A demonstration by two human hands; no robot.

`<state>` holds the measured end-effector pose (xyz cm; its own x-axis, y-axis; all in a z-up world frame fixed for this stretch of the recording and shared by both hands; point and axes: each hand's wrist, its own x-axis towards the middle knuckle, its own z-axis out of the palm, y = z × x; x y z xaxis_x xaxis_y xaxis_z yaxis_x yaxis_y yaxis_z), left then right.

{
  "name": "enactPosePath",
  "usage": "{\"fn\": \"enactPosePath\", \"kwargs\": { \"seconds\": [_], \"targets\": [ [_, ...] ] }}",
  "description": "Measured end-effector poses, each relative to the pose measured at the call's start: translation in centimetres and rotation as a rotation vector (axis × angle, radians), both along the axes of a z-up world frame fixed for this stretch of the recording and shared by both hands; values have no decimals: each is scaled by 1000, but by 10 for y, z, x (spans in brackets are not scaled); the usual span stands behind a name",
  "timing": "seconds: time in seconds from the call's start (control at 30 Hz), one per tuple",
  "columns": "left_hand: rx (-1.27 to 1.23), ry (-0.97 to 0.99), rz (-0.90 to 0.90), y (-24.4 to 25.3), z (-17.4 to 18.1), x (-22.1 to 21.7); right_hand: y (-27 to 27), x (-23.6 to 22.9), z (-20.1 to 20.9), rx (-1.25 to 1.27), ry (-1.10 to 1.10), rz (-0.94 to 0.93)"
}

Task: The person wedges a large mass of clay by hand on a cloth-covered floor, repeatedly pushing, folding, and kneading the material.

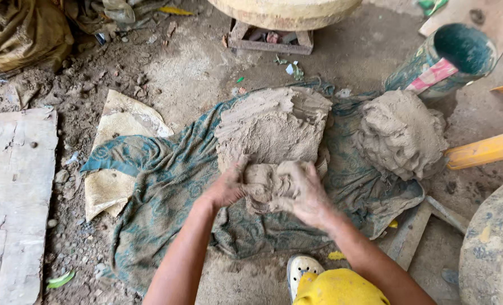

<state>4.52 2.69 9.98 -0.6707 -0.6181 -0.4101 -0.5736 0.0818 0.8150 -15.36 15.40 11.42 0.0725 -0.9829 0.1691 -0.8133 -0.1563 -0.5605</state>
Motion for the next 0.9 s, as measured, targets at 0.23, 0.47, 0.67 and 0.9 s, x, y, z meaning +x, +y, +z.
{"fn": "enactPosePath", "kwargs": {
  "seconds": [0.23,0.47,0.67,0.9],
  "targets": [
    [-701,-250,-98,35,-22,-11,-15,6,-20,-95,498,62],
    [-632,-276,-23,-14,-43,-38,-68,-32,-73,1,362,61],
    [-553,-290,146,-27,-64,-43,-111,-39,-94,206,212,-186],
    [-582,-442,113,37,-33,-38,-107,-33,-64,425,148,-283]
  ]
}}
